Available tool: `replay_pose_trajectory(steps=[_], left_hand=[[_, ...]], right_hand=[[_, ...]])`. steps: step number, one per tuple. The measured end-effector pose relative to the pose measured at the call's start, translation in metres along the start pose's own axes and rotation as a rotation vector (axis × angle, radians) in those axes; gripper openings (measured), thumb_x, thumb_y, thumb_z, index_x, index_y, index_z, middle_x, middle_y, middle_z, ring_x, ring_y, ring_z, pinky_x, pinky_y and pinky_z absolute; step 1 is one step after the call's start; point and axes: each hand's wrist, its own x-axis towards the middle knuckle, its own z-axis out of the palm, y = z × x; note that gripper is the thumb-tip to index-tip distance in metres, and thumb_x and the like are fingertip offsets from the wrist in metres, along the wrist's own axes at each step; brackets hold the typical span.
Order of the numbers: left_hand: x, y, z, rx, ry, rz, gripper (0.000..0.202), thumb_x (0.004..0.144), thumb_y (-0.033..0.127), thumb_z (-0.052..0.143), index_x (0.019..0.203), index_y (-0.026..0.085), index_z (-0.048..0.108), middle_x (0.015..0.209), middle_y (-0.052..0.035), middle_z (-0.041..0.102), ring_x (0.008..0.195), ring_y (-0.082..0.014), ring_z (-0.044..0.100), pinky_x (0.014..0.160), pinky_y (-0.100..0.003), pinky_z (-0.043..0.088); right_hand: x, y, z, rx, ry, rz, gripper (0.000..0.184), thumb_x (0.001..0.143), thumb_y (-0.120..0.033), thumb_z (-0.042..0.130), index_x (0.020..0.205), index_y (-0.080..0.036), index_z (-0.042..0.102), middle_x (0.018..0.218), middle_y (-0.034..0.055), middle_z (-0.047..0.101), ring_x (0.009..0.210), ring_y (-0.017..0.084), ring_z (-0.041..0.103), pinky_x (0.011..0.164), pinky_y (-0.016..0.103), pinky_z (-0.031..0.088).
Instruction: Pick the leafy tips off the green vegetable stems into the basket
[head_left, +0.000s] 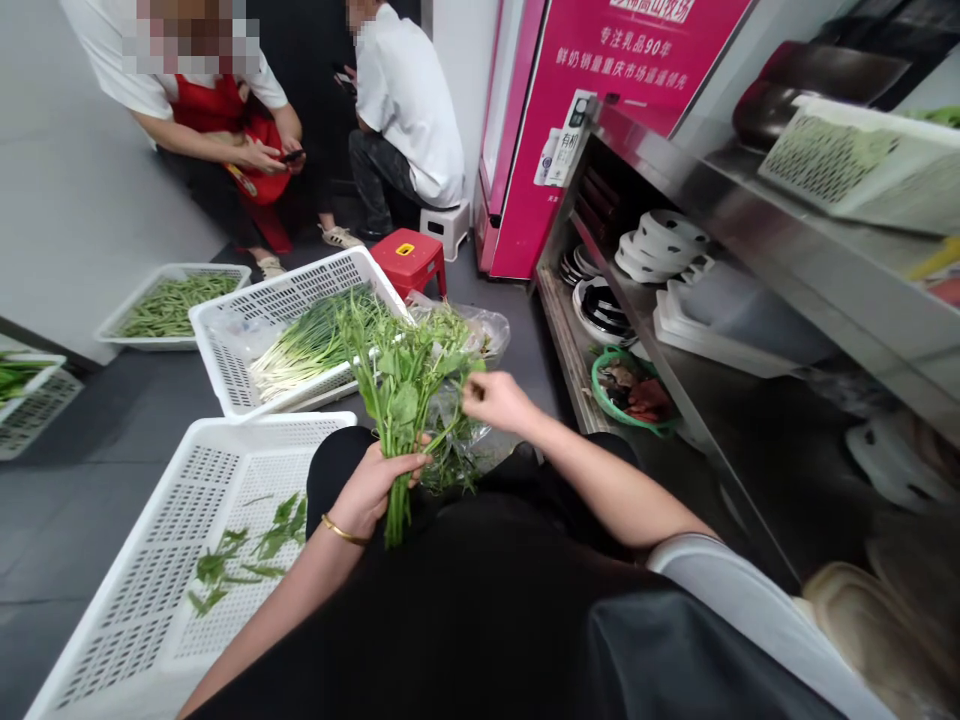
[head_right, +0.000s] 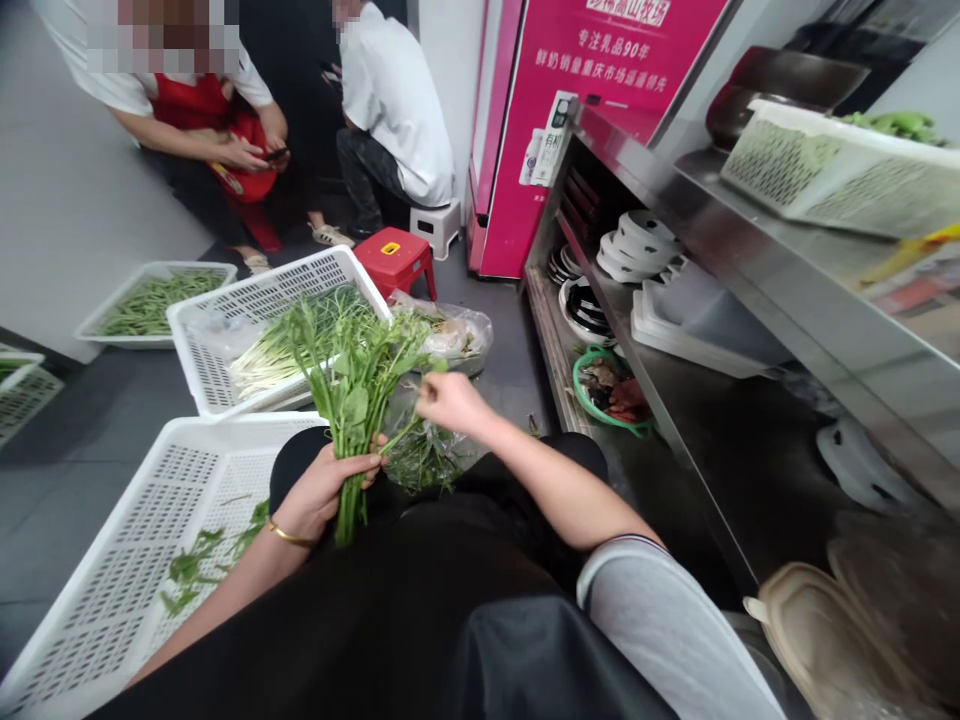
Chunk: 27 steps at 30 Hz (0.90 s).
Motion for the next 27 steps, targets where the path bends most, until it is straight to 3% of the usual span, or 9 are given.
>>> replay_pose_trajectory(steps=[4,7,11,13,18,19,23,24,27], left_hand=[[-0.001,0.002,-0.020,-0.031,-0.051,-0.052,0.034,0.055,0.013,0.077,0.086,0.008,0.066,0.064,-0.0066,0.066,0.046,-0.0083,0.051,0.042,-0.019,0.036],[-0.001,0.002,-0.033,-0.079,-0.090,-0.090,0.033,0.056,0.012,0.076,0.087,0.009,0.066,0.065,-0.0074,0.066,0.046,-0.0084,0.051,0.042,-0.019,0.037],[0.000,0.003,-0.043,-0.160,-0.150,-0.091,0.029,0.059,0.009,0.072,0.087,0.009,0.066,0.064,-0.0065,0.064,0.046,-0.0076,0.049,0.041,-0.018,0.036],[0.001,0.004,-0.044,-0.197,-0.157,-0.061,0.027,0.060,0.008,0.071,0.087,0.010,0.066,0.064,-0.0061,0.063,0.046,-0.0077,0.049,0.041,-0.018,0.036],[0.003,0.004,-0.040,-0.170,-0.139,-0.019,0.028,0.060,0.009,0.071,0.088,0.010,0.065,0.064,-0.0059,0.063,0.047,-0.0081,0.050,0.042,-0.019,0.037],[0.002,0.004,-0.038,-0.151,-0.138,-0.025,0.028,0.060,0.010,0.071,0.087,0.010,0.065,0.064,-0.0060,0.064,0.046,-0.0082,0.050,0.042,-0.019,0.037],[-0.002,0.004,-0.031,-0.055,-0.158,-0.051,0.028,0.058,0.012,0.074,0.085,0.011,0.065,0.064,-0.0070,0.066,0.045,-0.0092,0.052,0.042,-0.019,0.037],[-0.003,0.005,-0.029,-0.033,-0.170,-0.059,0.028,0.058,0.012,0.074,0.084,0.011,0.066,0.064,-0.0073,0.066,0.045,-0.0097,0.052,0.042,-0.020,0.038],[-0.008,0.006,-0.027,0.013,-0.204,-0.072,0.028,0.058,0.012,0.075,0.084,0.010,0.066,0.064,-0.0081,0.067,0.045,-0.0105,0.052,0.042,-0.020,0.037]], right_hand=[[-0.007,0.024,-0.047,0.560,-0.171,0.243,0.012,0.066,-0.027,0.056,0.067,-0.018,0.049,0.041,-0.0061,0.045,0.034,0.009,0.042,0.037,0.021,0.033],[-0.027,0.053,-0.092,0.760,0.043,0.247,0.016,0.064,-0.029,0.059,0.066,-0.019,0.046,0.044,-0.0077,0.039,0.034,0.007,0.038,0.036,0.020,0.028],[-0.062,0.095,-0.135,0.772,0.428,0.118,0.029,0.076,-0.039,0.047,0.059,-0.024,0.029,0.047,-0.0096,0.019,0.035,0.003,0.021,0.039,0.022,0.018],[-0.075,0.108,-0.132,0.744,0.485,0.095,0.034,0.078,-0.045,0.042,0.058,-0.024,0.025,0.046,-0.0093,0.017,0.036,0.004,0.018,0.039,0.023,0.018],[-0.078,0.103,-0.078,0.241,0.021,0.173,0.028,0.058,-0.036,0.072,0.053,-0.020,0.049,0.043,-0.0028,0.045,0.042,0.011,0.044,0.044,0.025,0.033],[-0.072,0.094,-0.072,0.192,0.010,0.164,0.023,0.058,-0.034,0.073,0.057,-0.019,0.054,0.049,-0.0006,0.052,0.050,0.013,0.051,0.049,0.025,0.038],[-0.032,0.047,-0.074,0.168,0.326,-0.096,0.024,0.080,-0.034,0.055,0.097,-0.019,0.062,0.102,0.0073,0.062,0.096,0.018,0.057,0.077,0.028,0.045],[-0.019,0.036,-0.077,0.185,0.312,-0.168,0.028,0.081,-0.035,0.053,0.103,-0.020,0.060,0.108,0.0071,0.060,0.096,0.017,0.057,0.077,0.027,0.045],[0.014,0.017,-0.081,0.281,-0.086,-0.176,0.033,0.083,-0.043,0.050,0.105,-0.020,0.058,0.094,0.0031,0.062,0.068,0.010,0.057,0.057,0.021,0.045]])
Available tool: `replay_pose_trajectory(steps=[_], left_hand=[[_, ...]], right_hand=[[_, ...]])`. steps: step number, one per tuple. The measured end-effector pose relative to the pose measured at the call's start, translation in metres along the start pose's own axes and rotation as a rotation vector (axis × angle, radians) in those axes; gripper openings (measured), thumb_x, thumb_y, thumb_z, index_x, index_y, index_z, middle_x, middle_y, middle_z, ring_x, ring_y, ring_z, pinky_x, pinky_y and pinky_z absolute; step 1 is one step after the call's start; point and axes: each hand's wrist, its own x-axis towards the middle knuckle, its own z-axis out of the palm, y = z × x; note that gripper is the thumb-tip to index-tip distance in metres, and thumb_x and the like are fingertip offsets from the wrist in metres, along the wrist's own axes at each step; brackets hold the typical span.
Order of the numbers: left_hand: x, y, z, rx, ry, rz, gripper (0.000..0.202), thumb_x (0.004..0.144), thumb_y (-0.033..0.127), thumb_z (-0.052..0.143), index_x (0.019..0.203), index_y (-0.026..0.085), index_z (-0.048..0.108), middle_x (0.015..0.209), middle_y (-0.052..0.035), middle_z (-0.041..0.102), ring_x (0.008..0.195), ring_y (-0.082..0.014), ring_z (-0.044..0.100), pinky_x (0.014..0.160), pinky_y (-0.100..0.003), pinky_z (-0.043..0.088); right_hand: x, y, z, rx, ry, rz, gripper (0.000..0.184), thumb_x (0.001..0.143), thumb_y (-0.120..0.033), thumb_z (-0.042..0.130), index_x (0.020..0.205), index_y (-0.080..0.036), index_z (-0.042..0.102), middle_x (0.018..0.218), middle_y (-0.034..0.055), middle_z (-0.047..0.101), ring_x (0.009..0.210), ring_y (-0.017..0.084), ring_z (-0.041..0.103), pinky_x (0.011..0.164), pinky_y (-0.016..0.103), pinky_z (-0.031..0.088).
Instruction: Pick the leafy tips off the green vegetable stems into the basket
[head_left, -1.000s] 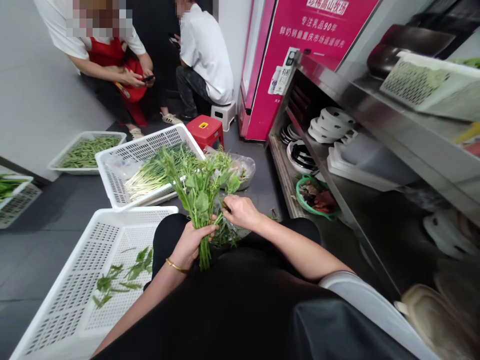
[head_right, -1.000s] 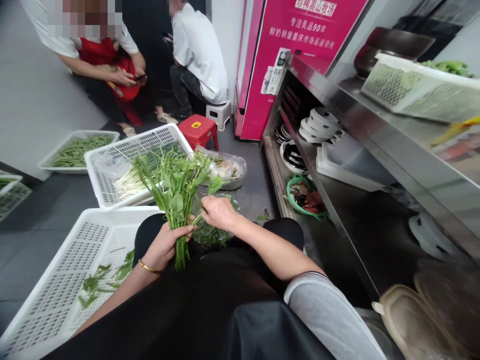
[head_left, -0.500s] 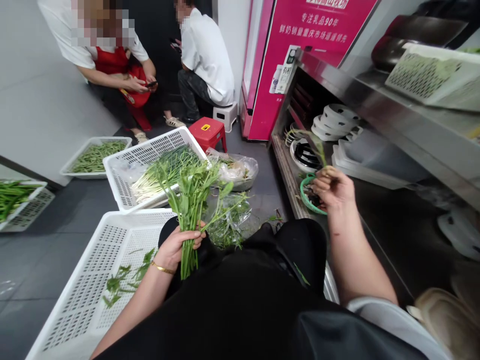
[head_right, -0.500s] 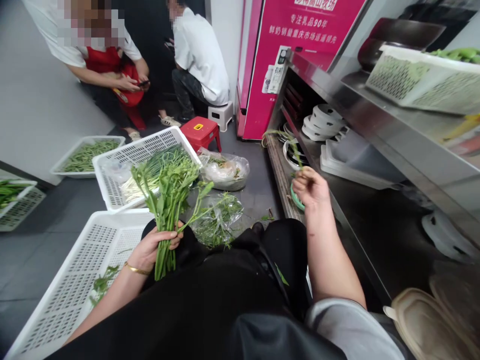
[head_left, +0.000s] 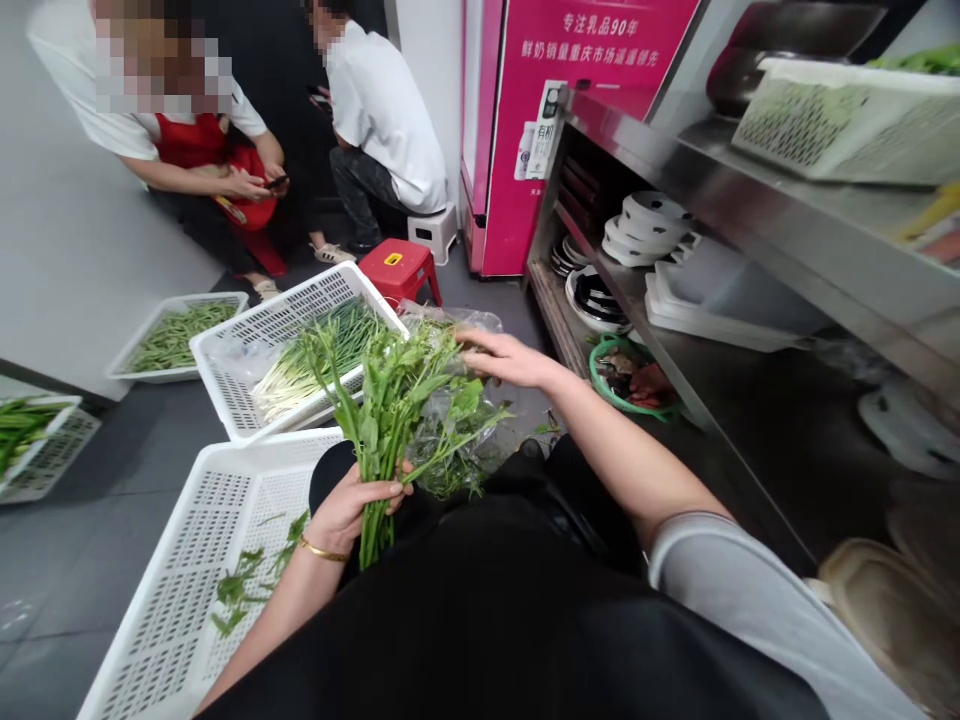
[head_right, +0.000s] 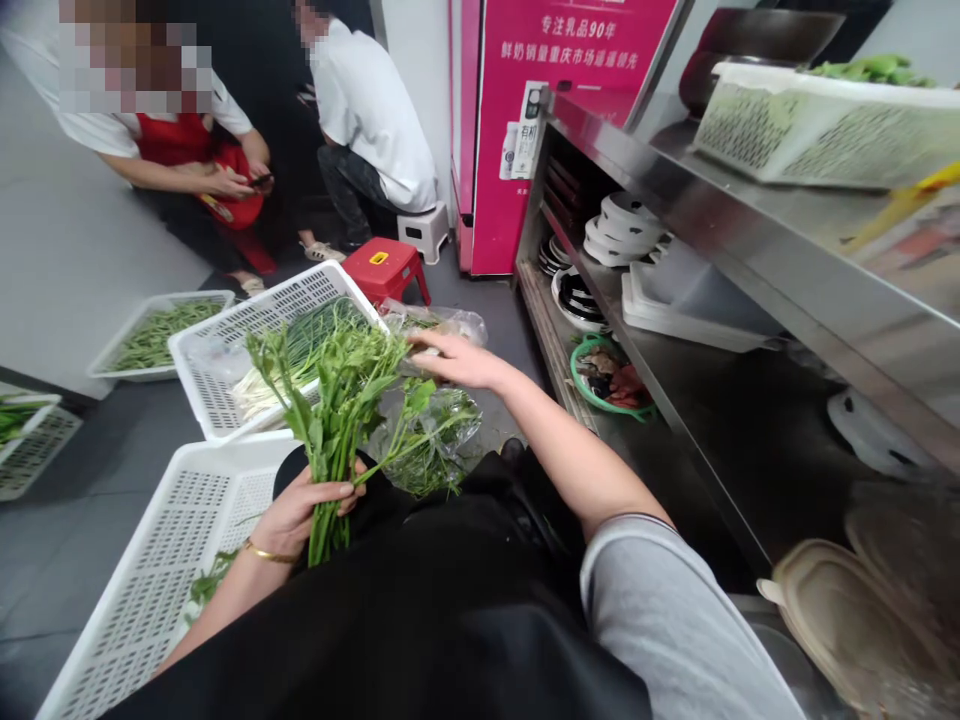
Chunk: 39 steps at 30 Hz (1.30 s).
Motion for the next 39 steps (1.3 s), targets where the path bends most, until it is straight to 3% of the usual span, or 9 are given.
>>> replay_pose_trajectory(steps=[3,9,13,20,25,27,30,35,39], left_hand=[[-0.003,0.000,-0.001,0.016,-0.013,0.000,0.027,0.059,0.013,0.075,0.084,0.010,0.066,0.065,-0.0089,0.067,0.045,-0.0106,0.052,0.041,-0.020,0.037],[-0.002,-0.003,-0.014,0.000,-0.001,-0.029,0.028,0.059,0.013,0.074,0.085,0.011,0.067,0.064,-0.0076,0.066,0.044,-0.0094,0.051,0.042,-0.019,0.037],[0.003,-0.005,-0.024,0.008,-0.002,-0.049,0.027,0.060,0.014,0.074,0.086,0.011,0.066,0.065,-0.0080,0.067,0.045,-0.0091,0.051,0.041,-0.019,0.037],[0.005,-0.005,-0.017,-0.037,0.058,-0.037,0.028,0.059,0.012,0.075,0.085,0.010,0.065,0.063,-0.0076,0.066,0.044,-0.0093,0.052,0.041,-0.019,0.037],[0.016,-0.001,0.001,-0.202,0.112,0.067,0.031,0.061,0.011,0.073,0.090,0.011,0.063,0.067,-0.0053,0.067,0.052,-0.0101,0.057,0.049,-0.020,0.045],[0.022,-0.001,0.013,-0.228,0.125,0.105,0.032,0.062,0.011,0.073,0.092,0.012,0.063,0.069,-0.0045,0.067,0.056,-0.0121,0.060,0.053,-0.023,0.049],[0.028,-0.006,0.033,-0.216,0.120,0.140,0.033,0.061,0.012,0.074,0.092,0.011,0.062,0.070,-0.0043,0.068,0.059,-0.0157,0.064,0.056,-0.027,0.053],[0.020,-0.017,0.050,-0.180,0.095,0.146,0.028,0.064,0.012,0.072,0.090,0.009,0.064,0.077,-0.0089,0.070,0.062,-0.0198,0.066,0.060,-0.032,0.054],[0.009,-0.025,0.041,-0.269,-0.126,0.058,0.031,0.066,0.014,0.066,0.097,0.010,0.063,0.080,-0.0117,0.071,0.069,-0.0252,0.067,0.065,-0.039,0.053]], right_hand=[[0.012,0.006,0.002,0.125,-0.332,0.146,0.038,0.083,-0.051,0.046,0.087,-0.016,0.060,0.065,-0.0025,0.055,0.049,0.007,0.048,0.047,0.019,0.040],[-0.008,0.021,-0.006,0.010,-0.483,0.172,0.026,0.075,-0.040,0.060,0.071,-0.015,0.057,0.052,-0.0060,0.050,0.042,0.005,0.047,0.043,0.017,0.036],[-0.021,0.022,-0.020,0.025,-0.224,0.185,0.025,0.074,-0.039,0.060,0.070,-0.014,0.060,0.051,-0.0048,0.050,0.042,0.006,0.047,0.042,0.019,0.038],[-0.080,0.048,-0.037,0.434,0.612,0.087,0.031,0.077,-0.052,0.050,0.066,-0.023,0.052,0.044,-0.0066,0.033,0.035,0.006,0.027,0.036,0.021,0.027],[-0.090,0.071,0.025,0.130,0.004,0.358,0.034,0.054,-0.048,0.074,0.058,-0.019,0.057,0.044,-0.0025,0.047,0.041,0.010,0.044,0.043,0.024,0.036],[-0.074,0.065,0.058,0.034,-0.105,0.368,0.035,0.055,-0.048,0.074,0.067,-0.017,0.062,0.054,0.0007,0.057,0.053,0.013,0.054,0.052,0.025,0.042],[-0.039,0.046,0.096,0.118,-0.046,0.286,0.044,0.065,-0.048,0.068,0.094,-0.016,0.062,0.084,0.0046,0.066,0.076,0.016,0.060,0.067,0.026,0.046],[-0.010,0.022,0.134,0.608,-0.071,0.253,0.026,0.072,-0.041,0.063,0.076,-0.016,0.056,0.047,-0.0070,0.047,0.040,0.008,0.046,0.042,0.020,0.037],[-0.026,0.021,0.150,0.786,0.016,0.270,0.026,0.070,-0.037,0.066,0.082,-0.016,0.057,0.052,-0.0054,0.054,0.038,0.006,0.044,0.041,0.019,0.036]])
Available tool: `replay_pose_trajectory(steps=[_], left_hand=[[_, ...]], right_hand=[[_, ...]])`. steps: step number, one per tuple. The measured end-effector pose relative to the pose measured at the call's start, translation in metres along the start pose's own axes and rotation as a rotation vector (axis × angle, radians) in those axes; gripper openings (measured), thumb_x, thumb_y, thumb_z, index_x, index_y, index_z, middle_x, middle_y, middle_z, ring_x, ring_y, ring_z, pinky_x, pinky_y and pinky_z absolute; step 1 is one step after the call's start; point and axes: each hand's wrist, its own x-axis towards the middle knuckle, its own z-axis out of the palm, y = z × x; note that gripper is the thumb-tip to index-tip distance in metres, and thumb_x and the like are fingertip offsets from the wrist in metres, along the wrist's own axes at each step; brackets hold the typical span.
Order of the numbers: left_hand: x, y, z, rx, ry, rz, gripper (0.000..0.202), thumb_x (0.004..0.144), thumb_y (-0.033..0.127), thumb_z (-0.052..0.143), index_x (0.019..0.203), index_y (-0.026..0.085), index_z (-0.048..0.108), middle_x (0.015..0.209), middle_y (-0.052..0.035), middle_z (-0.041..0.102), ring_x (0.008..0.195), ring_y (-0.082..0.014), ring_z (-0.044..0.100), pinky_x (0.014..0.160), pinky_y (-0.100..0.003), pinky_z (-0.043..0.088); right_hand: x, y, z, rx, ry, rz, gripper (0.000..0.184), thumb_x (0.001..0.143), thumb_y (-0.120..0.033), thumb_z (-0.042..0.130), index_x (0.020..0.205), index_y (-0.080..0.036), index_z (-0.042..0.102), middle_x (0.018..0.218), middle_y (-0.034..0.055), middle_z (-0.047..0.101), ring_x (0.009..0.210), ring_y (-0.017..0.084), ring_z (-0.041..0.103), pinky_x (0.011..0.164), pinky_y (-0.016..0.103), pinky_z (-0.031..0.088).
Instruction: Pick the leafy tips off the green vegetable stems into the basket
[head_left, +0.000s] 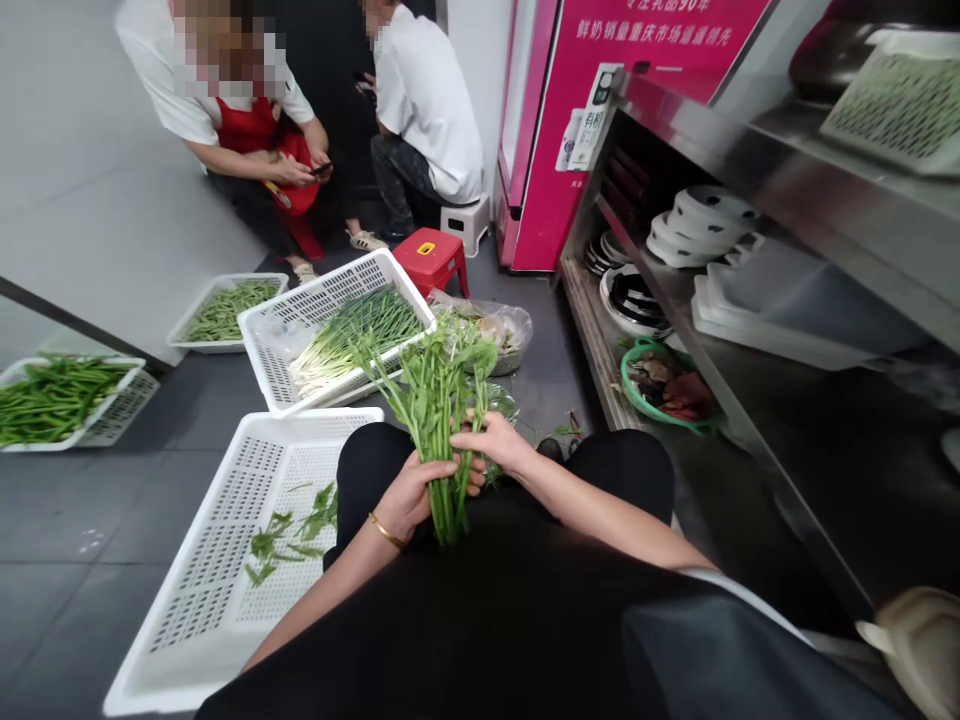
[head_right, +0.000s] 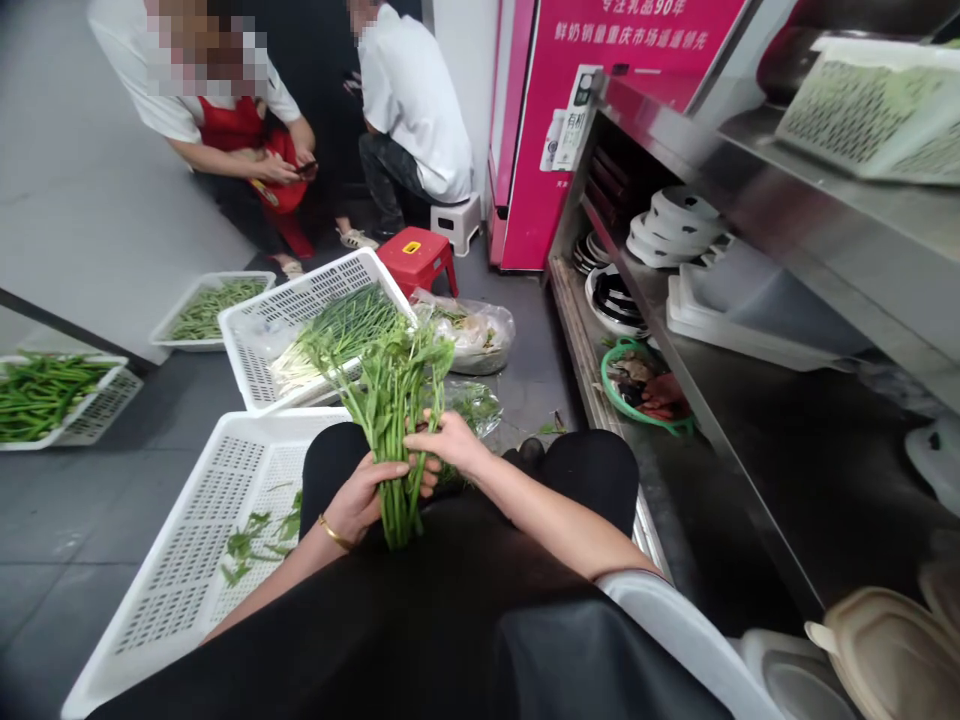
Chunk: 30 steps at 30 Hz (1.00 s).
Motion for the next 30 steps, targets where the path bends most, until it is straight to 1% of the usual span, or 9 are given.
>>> replay_pose_trajectory(steps=[4,7,9,12,15,17,22,27,30], left_hand=[[0.001,-0.003,-0.008,-0.110,-0.235,-0.077,0.031,0.060,0.015,0.059,0.090,0.007,0.062,0.073,-0.0128,0.068,0.062,-0.0244,0.064,0.058,-0.039,0.051],[0.006,-0.005,-0.006,-0.176,-0.284,-0.030,0.037,0.058,0.014,0.054,0.094,0.008,0.061,0.064,-0.0072,0.061,0.046,-0.0136,0.052,0.045,-0.027,0.043],[0.008,-0.005,-0.004,-0.206,-0.293,-0.037,0.044,0.058,0.016,0.052,0.101,0.008,0.059,0.060,-0.0032,0.055,0.042,-0.0091,0.042,0.040,-0.022,0.035],[0.007,-0.003,-0.001,-0.207,-0.286,-0.068,0.052,0.056,0.018,0.050,0.107,0.008,0.057,0.061,-0.0013,0.049,0.043,-0.0083,0.037,0.040,-0.022,0.029],[0.007,-0.003,0.002,-0.173,-0.268,-0.054,0.044,0.056,0.019,0.050,0.098,0.008,0.059,0.064,-0.0019,0.048,0.045,-0.0083,0.037,0.041,-0.023,0.030],[0.006,-0.003,0.005,-0.132,-0.253,-0.034,0.030,0.057,0.019,0.051,0.084,0.009,0.059,0.063,-0.0025,0.048,0.045,-0.0086,0.038,0.042,-0.024,0.031],[0.001,-0.006,0.009,-0.032,-0.150,0.035,0.017,0.062,0.020,0.058,0.077,0.011,0.057,0.063,-0.0020,0.051,0.047,-0.0091,0.043,0.043,-0.024,0.035],[-0.003,-0.007,0.011,0.143,0.032,0.043,0.014,0.067,0.021,0.064,0.074,0.010,0.059,0.056,-0.0015,0.054,0.045,-0.0115,0.049,0.043,-0.025,0.037],[-0.002,-0.003,0.014,0.203,0.034,0.005,0.015,0.066,0.021,0.061,0.074,0.008,0.062,0.058,-0.0063,0.060,0.049,-0.0156,0.055,0.046,-0.026,0.041]], right_hand=[[-0.001,0.006,-0.003,0.019,-0.050,-0.056,0.035,0.064,-0.035,0.070,0.091,-0.015,0.060,0.067,-0.0017,0.062,0.056,0.011,0.057,0.057,0.023,0.046],[0.001,-0.001,-0.012,-0.079,-0.048,-0.078,0.033,0.063,-0.036,0.070,0.087,-0.015,0.062,0.072,-0.0019,0.062,0.066,0.012,0.058,0.067,0.025,0.046],[-0.008,-0.013,-0.020,-0.284,-0.039,-0.062,0.031,0.065,-0.039,0.069,0.082,-0.014,0.063,0.070,-0.0020,0.061,0.066,0.011,0.056,0.066,0.024,0.044],[-0.034,-0.041,-0.025,-0.711,0.137,-0.140,0.025,0.072,-0.040,0.064,0.071,-0.015,0.063,0.064,-0.0012,0.060,0.059,0.010,0.050,0.060,0.022,0.039],[-0.048,-0.067,-0.016,-0.865,0.384,-0.379,0.022,0.081,-0.034,0.056,0.073,-0.016,0.063,0.070,0.0026,0.062,0.062,0.010,0.052,0.063,0.022,0.040],[-0.042,-0.075,-0.007,-0.898,0.376,-0.431,0.018,0.080,-0.033,0.058,0.078,-0.016,0.064,0.072,0.0032,0.063,0.064,0.011,0.053,0.063,0.022,0.040],[-0.010,-0.061,-0.003,-0.784,0.226,-0.213,0.021,0.074,-0.034,0.063,0.066,-0.015,0.060,0.056,-0.0020,0.058,0.053,0.008,0.049,0.053,0.020,0.036],[-0.017,-0.042,-0.011,-0.556,0.210,-0.183,0.018,0.076,-0.032,0.058,0.070,-0.016,0.056,0.053,-0.0033,0.057,0.046,0.008,0.050,0.050,0.019,0.038],[-0.021,-0.043,-0.013,-0.527,0.227,-0.156,0.017,0.075,-0.032,0.058,0.075,-0.016,0.058,0.055,-0.0033,0.058,0.047,0.008,0.052,0.050,0.019,0.039]])
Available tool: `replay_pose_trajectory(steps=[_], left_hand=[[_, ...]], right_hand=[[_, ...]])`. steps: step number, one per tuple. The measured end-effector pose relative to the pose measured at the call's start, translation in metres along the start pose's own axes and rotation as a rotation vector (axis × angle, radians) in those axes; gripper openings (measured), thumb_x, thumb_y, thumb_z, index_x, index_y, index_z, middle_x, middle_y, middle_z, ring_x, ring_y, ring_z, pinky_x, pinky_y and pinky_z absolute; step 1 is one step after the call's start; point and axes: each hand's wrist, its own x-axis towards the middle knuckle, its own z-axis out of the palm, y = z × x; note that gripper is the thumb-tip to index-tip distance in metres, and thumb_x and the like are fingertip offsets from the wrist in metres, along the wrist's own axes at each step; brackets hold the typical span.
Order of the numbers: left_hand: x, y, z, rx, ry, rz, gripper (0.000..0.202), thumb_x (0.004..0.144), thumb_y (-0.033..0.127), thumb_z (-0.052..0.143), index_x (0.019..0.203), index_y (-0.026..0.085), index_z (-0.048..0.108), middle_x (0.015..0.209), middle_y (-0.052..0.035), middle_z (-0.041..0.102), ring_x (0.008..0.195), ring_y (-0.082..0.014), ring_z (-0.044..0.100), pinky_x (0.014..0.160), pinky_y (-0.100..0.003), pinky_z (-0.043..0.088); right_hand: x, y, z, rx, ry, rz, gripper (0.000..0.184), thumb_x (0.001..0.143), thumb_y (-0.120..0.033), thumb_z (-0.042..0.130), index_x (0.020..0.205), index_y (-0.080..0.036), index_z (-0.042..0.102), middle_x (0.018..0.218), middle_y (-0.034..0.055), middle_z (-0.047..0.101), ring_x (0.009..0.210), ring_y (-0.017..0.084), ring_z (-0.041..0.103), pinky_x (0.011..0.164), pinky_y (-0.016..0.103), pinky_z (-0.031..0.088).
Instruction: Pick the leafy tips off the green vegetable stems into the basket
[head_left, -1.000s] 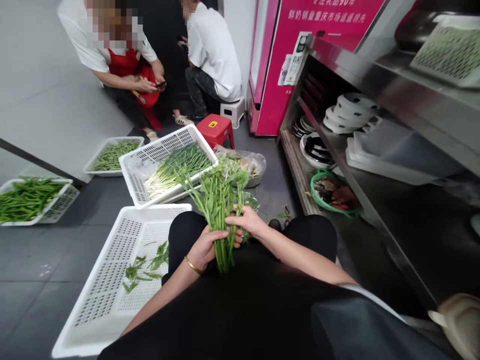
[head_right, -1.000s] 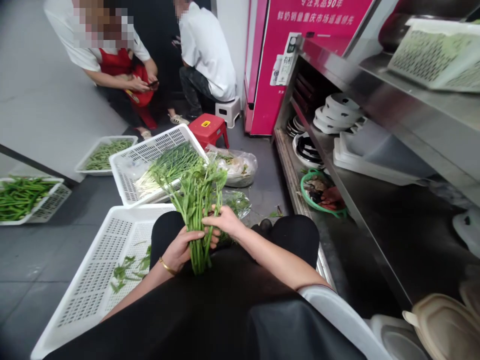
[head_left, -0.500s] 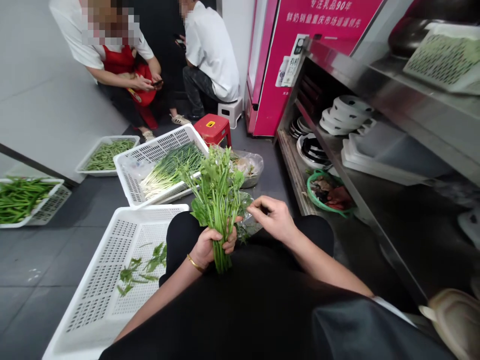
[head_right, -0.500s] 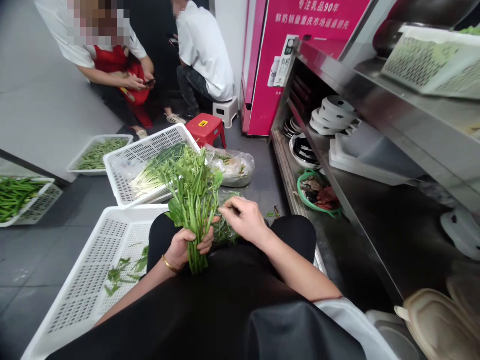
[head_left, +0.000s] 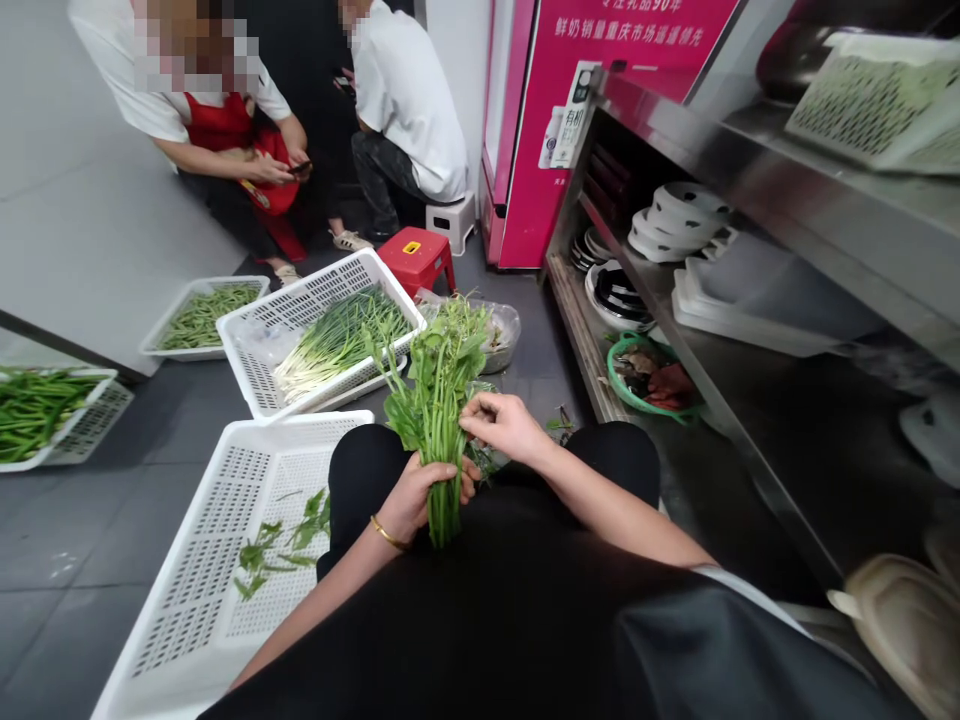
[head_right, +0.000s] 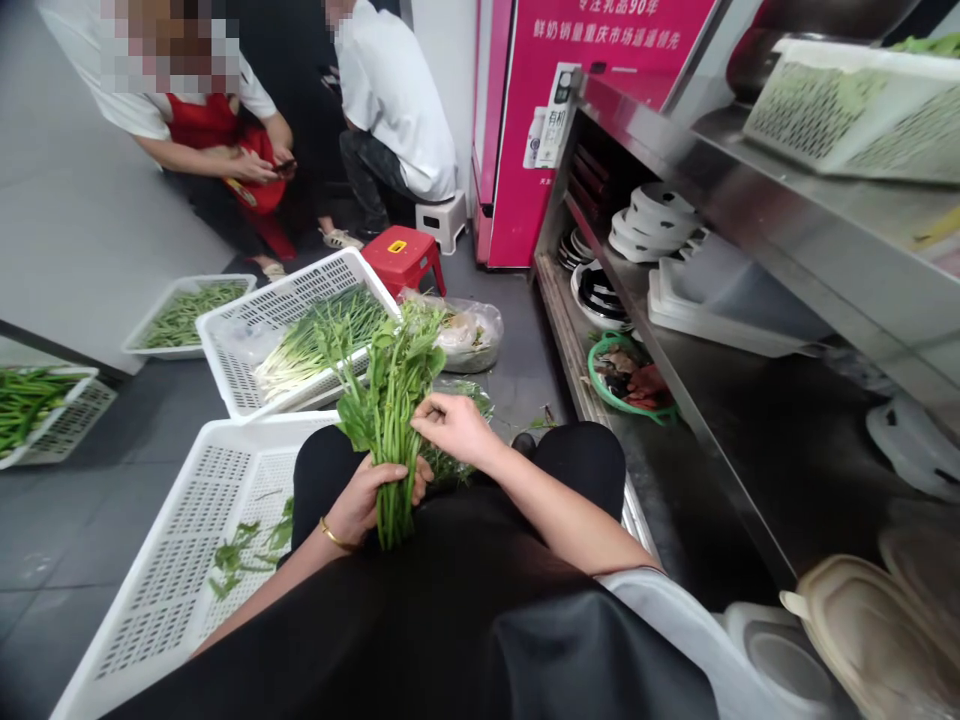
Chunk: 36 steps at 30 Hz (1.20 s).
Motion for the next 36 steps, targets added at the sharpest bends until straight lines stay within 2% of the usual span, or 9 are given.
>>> replay_pose_trajectory(steps=[7,11,14,18,21,25,27,30,36], left_hand=[[0.001,0.007,0.003,-0.012,-0.099,0.039,0.020,0.063,0.017,0.056,0.079,0.006,0.065,0.066,-0.0099,0.065,0.054,-0.0157,0.055,0.050,-0.026,0.041],[-0.001,0.003,-0.001,-0.124,-0.061,0.063,0.022,0.065,0.015,0.058,0.086,0.009,0.063,0.077,-0.0106,0.066,0.060,-0.0177,0.057,0.053,-0.029,0.045],[-0.001,0.001,-0.001,-0.134,0.001,0.102,0.019,0.069,0.018,0.062,0.087,0.011,0.061,0.070,-0.0055,0.062,0.048,-0.0110,0.050,0.043,-0.024,0.038],[0.002,0.001,0.004,0.030,0.050,0.060,0.015,0.071,0.022,0.068,0.067,0.010,0.058,0.052,-0.0001,0.052,0.041,-0.0069,0.042,0.038,-0.020,0.029],[0.004,0.002,0.006,0.089,0.079,0.025,0.019,0.069,0.023,0.070,0.063,0.010,0.057,0.050,-0.0003,0.051,0.042,-0.0076,0.044,0.038,-0.019,0.029],[0.005,0.001,0.007,-0.063,0.026,0.015,0.022,0.069,0.022,0.071,0.083,0.011,0.059,0.057,0.0021,0.050,0.043,-0.0061,0.042,0.040,-0.020,0.031],[0.004,0.001,0.006,-0.115,-0.004,0.014,0.026,0.071,0.022,0.069,0.092,0.011,0.059,0.057,0.0041,0.047,0.042,-0.0049,0.039,0.040,-0.019,0.029],[0.003,0.002,0.001,-0.126,-0.004,0.037,0.029,0.073,0.021,0.068,0.099,0.010,0.059,0.058,0.0044,0.046,0.043,-0.0049,0.039,0.040,-0.018,0.029],[0.009,0.008,-0.022,-0.052,0.163,0.110,0.040,0.064,0.016,0.074,0.101,0.010,0.063,0.067,-0.0009,0.061,0.050,-0.0098,0.054,0.050,-0.023,0.044]], right_hand=[[0.022,-0.001,-0.003,-0.030,0.019,-0.026,0.022,0.072,-0.037,0.060,0.068,-0.015,0.059,0.049,-0.0053,0.050,0.047,0.007,0.046,0.048,0.019,0.034],[0.015,0.004,-0.001,0.054,0.091,-0.022,0.018,0.069,-0.032,0.061,0.064,-0.015,0.055,0.047,-0.0070,0.044,0.044,0.006,0.039,0.046,0.019,0.031],[0.005,0.007,-0.003,0.144,0.113,0.006,0.020,0.070,-0.034,0.059,0.064,-0.017,0.051,0.046,-0.0074,0.042,0.041,0.005,0.037,0.043,0.019,0.030],[0.005,0.006,-0.009,0.180,0.015,0.063,0.022,0.070,-0.038,0.059,0.067,-0.018,0.049,0.045,-0.0072,0.043,0.038,0.007,0.042,0.042,0.020,0.033],[0.008,0.005,-0.011,-0.015,-0.006,0.009,0.019,0.072,-0.034,0.056,0.065,-0.017,0.049,0.049,-0.0055,0.044,0.044,0.009,0.044,0.046,0.021,0.035],[0.011,0.014,-0.005,-0.485,0.199,-0.279,0.012,0.077,-0.024,0.048,0.069,-0.016,0.053,0.069,0.0033,0.055,0.063,0.012,0.049,0.062,0.024,0.040],[0.014,0.021,-0.005,-0.551,0.297,-0.330,0.013,0.079,-0.023,0.045,0.073,-0.016,0.054,0.074,0.0060,0.056,0.068,0.014,0.051,0.066,0.026,0.041],[0.016,0.024,-0.025,-0.344,0.424,-0.234,0.013,0.078,-0.028,0.049,0.071,-0.017,0.052,0.067,0.0023,0.054,0.060,0.012,0.050,0.060,0.024,0.041],[-0.021,0.026,-0.107,0.244,0.548,-0.159,0.013,0.076,-0.032,0.054,0.071,-0.021,0.050,0.052,-0.0060,0.044,0.039,0.008,0.042,0.040,0.020,0.033]])
